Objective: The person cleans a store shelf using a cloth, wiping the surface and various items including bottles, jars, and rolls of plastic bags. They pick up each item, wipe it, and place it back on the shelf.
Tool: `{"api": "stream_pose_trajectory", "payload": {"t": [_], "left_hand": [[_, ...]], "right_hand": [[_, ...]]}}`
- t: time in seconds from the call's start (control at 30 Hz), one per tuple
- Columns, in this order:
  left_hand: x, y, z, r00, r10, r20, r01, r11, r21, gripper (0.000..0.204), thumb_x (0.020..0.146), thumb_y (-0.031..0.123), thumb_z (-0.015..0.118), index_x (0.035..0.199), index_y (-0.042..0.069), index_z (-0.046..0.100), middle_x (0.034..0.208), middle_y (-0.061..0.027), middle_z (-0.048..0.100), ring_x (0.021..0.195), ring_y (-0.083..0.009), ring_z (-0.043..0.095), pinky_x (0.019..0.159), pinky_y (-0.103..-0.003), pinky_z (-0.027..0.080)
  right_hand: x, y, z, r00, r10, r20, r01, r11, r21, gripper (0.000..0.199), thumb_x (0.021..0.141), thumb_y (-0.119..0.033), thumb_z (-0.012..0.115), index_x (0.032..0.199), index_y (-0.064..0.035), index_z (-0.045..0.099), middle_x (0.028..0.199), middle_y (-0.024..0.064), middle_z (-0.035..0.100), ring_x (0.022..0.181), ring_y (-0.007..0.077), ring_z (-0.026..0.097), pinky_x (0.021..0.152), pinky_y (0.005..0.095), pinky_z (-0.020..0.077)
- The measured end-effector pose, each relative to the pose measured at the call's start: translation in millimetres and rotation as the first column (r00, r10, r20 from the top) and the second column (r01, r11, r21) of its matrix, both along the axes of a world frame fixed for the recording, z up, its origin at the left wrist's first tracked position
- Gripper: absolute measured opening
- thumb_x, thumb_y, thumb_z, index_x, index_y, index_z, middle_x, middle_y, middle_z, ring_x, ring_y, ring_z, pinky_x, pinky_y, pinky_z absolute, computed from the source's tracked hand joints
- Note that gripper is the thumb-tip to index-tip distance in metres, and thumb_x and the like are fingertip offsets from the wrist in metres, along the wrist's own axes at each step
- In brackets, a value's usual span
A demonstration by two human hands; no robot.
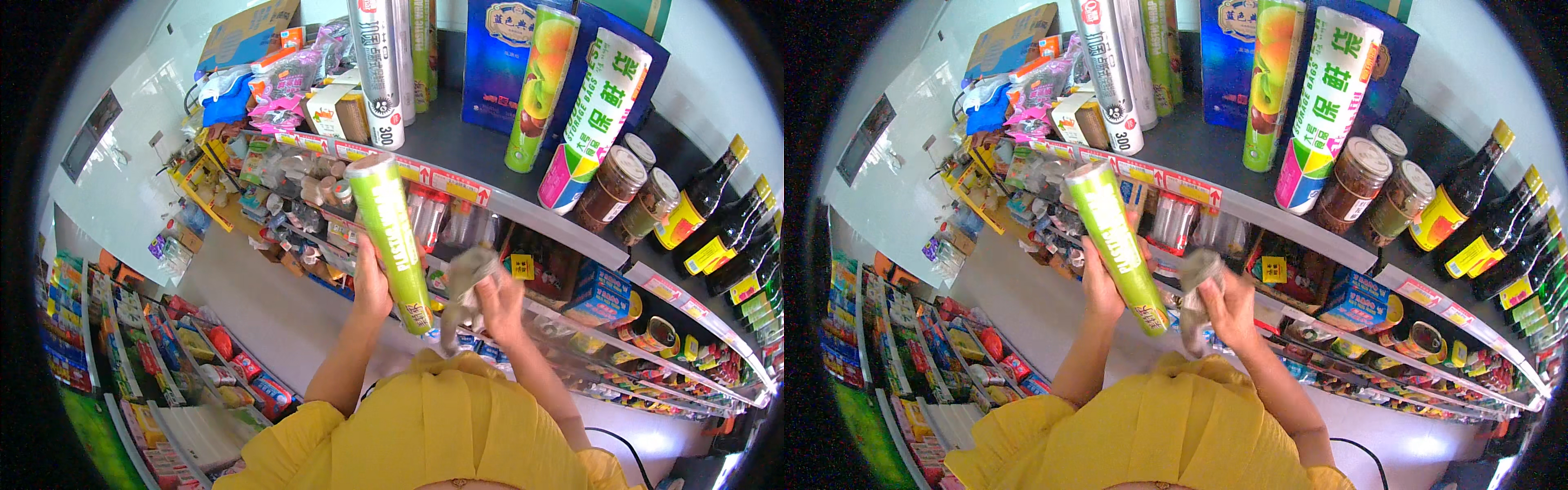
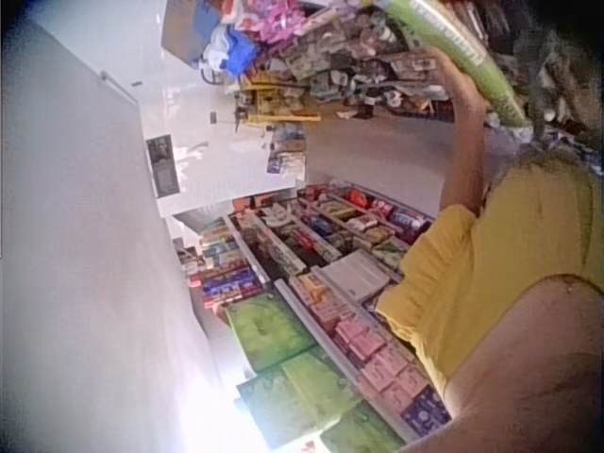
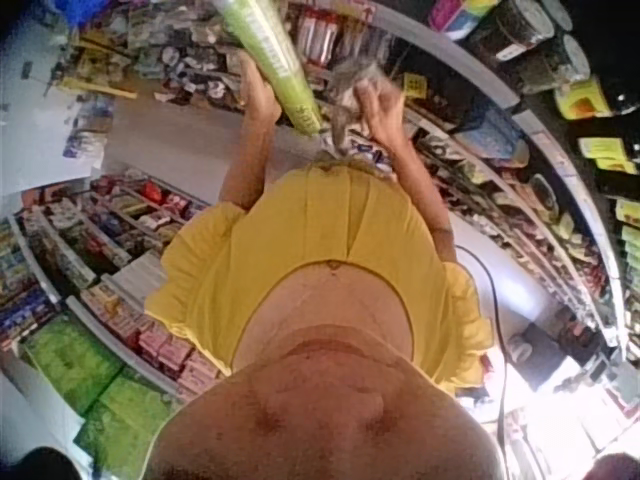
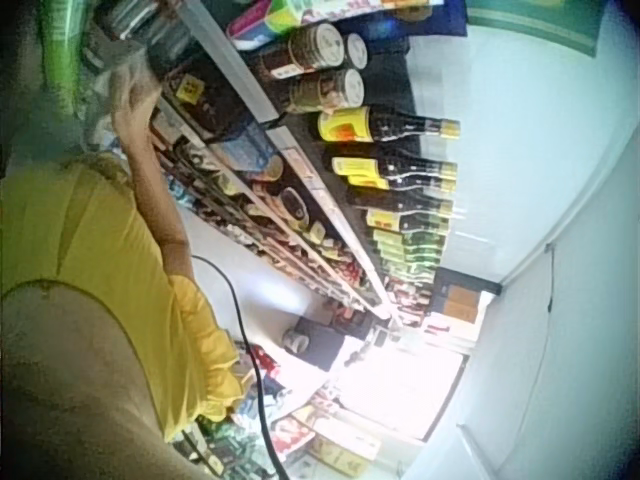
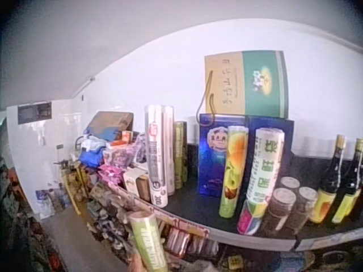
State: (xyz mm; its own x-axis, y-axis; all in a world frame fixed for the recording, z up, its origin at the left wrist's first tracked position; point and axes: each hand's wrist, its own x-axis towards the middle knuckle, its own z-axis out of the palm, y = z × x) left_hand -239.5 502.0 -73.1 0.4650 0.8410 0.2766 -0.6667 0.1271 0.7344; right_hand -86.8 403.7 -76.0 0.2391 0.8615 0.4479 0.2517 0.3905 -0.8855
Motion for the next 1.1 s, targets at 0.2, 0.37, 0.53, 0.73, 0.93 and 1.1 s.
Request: {"api": "stream_pose_trajectory", "payload": {"t": [0.2,0.37,0.53,0.73,0.93,1.1], "left_hand": [[14,-22,-29,0.879,0.362,-0.310,-0.183,0.857,0.482,0.048,0.093,0.036,0.031,0.126,0.002,0.034,0.122,-0.0106,0.040,0.114,-0.0174,0.037,0.097,-0.032,0.029],[19,-13,7,0.914,0.398,-0.077,-0.400,0.917,-0.003,0.055,0.091,0.045,0.034,0.124,0.002,0.036,0.115,-0.0086,0.045,0.106,-0.0183,0.045,0.091,-0.033,0.037],[14,-1,23,0.867,0.492,-0.075,-0.498,0.860,-0.113,0.062,0.089,0.052,0.035,0.126,0.003,0.034,0.114,-0.0076,0.045,0.100,-0.0184,0.047,0.086,-0.034,0.040],[19,2,45,0.786,0.610,0.100,-0.594,0.790,-0.156,0.060,0.088,0.054,0.035,0.128,0.008,0.034,0.113,-0.0070,0.046,0.100,-0.0192,0.047,0.080,-0.037,0.045],[29,-4,28,0.800,0.592,0.099,-0.600,0.787,0.143,0.056,0.087,0.030,0.046,0.131,0.007,0.020,0.109,-0.0139,0.044,0.093,-0.0232,0.051,0.088,-0.045,0.044],[43,-6,16,0.808,0.553,0.202,-0.578,0.677,0.456,0.066,0.080,0.004,0.054,0.133,0.011,0.015,0.111,-0.0161,0.044,0.095,-0.0224,0.051,0.086,-0.041,0.045]], "right_hand": [[-28,45,53,0.747,-0.377,0.548,0.104,0.880,0.464,0.036,0.066,-0.019,0.062,0.095,0.0022,0.054,0.121,0.0294,0.034,0.105,0.0445,0.039,0.089,0.0488,0.0343],[-40,27,16,0.775,-0.083,0.626,-0.008,0.990,0.141,0.044,0.065,-0.011,0.058,0.107,-0.0016,0.051,0.123,0.0300,0.033,0.107,0.0447,0.039,0.088,0.0454,0.0382],[-42,9,-20,0.836,-0.045,0.547,-0.001,0.997,0.084,0.047,0.063,-0.012,0.065,0.108,-0.0080,0.051,0.120,0.0245,0.035,0.102,0.0422,0.042,0.082,0.0457,0.0416],[-44,-5,-27,0.915,0.131,-0.382,-0.198,0.970,-0.140,0.048,0.082,-0.013,0.057,0.124,-0.0012,0.037,0.117,0.0084,0.046,0.105,0.0183,0.044,0.090,0.0301,0.0349],[-43,13,-26,0.554,0.159,-0.817,-0.321,0.947,-0.033,0.050,0.086,-0.021,0.055,0.128,-0.0008,0.034,0.116,0.0058,0.050,0.102,0.0152,0.049,0.086,0.0282,0.0415],[-36,17,-41,0.506,0.068,-0.860,-0.285,0.954,-0.092,0.042,0.086,-0.019,0.057,0.120,-0.0001,0.043,0.109,0.0063,0.055,0.091,0.0146,0.054,0.078,0.0296,0.0468]]}}
